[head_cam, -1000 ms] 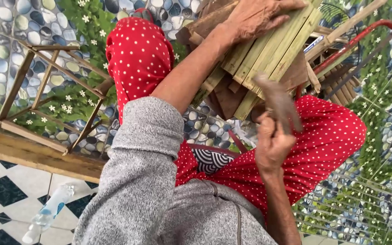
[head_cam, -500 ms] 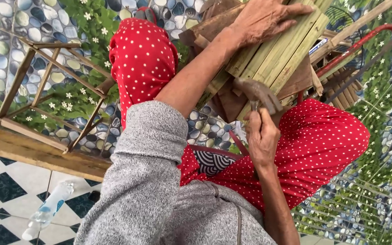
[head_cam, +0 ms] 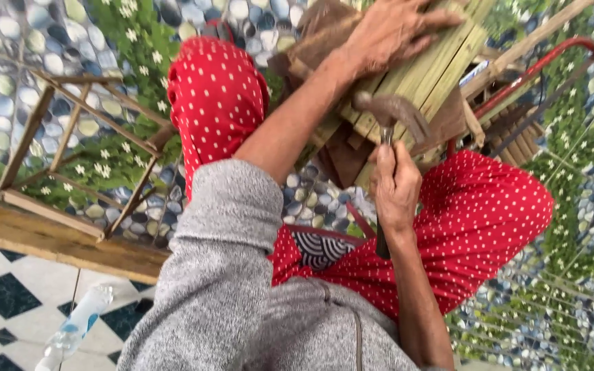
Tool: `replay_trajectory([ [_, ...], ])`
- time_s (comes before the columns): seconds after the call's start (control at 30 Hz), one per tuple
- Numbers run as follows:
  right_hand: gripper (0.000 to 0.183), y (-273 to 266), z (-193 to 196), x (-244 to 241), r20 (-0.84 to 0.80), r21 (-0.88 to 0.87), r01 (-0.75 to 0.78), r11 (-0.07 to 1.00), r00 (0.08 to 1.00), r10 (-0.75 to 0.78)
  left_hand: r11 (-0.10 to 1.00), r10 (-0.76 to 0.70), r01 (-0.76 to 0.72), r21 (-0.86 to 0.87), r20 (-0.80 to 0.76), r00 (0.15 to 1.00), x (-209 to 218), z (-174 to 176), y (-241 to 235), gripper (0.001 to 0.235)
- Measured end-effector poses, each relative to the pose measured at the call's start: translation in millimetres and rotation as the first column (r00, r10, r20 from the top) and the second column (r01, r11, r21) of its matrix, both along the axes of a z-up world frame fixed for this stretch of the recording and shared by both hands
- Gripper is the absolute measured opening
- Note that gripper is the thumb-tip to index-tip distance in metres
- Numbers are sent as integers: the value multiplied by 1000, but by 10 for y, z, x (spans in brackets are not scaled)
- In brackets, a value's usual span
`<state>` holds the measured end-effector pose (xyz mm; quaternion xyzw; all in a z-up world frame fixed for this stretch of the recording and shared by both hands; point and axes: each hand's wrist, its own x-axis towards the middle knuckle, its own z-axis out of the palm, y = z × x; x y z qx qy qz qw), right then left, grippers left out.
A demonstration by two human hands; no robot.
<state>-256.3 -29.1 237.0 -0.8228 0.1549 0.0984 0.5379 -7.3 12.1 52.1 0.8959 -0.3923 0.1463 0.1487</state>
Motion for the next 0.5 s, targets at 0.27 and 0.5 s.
replay_trajectory([
  [0.27,40,-217,-235,-330,83,-289,-29,957,995,55,973,-59,45,-225,-57,997,-40,-179,-22,39],
  [0.5,38,-278,-619,-402,253,-476,-49,878,949,190,981,-51,33,-190,-92,994,-29,-34,12,38],
])
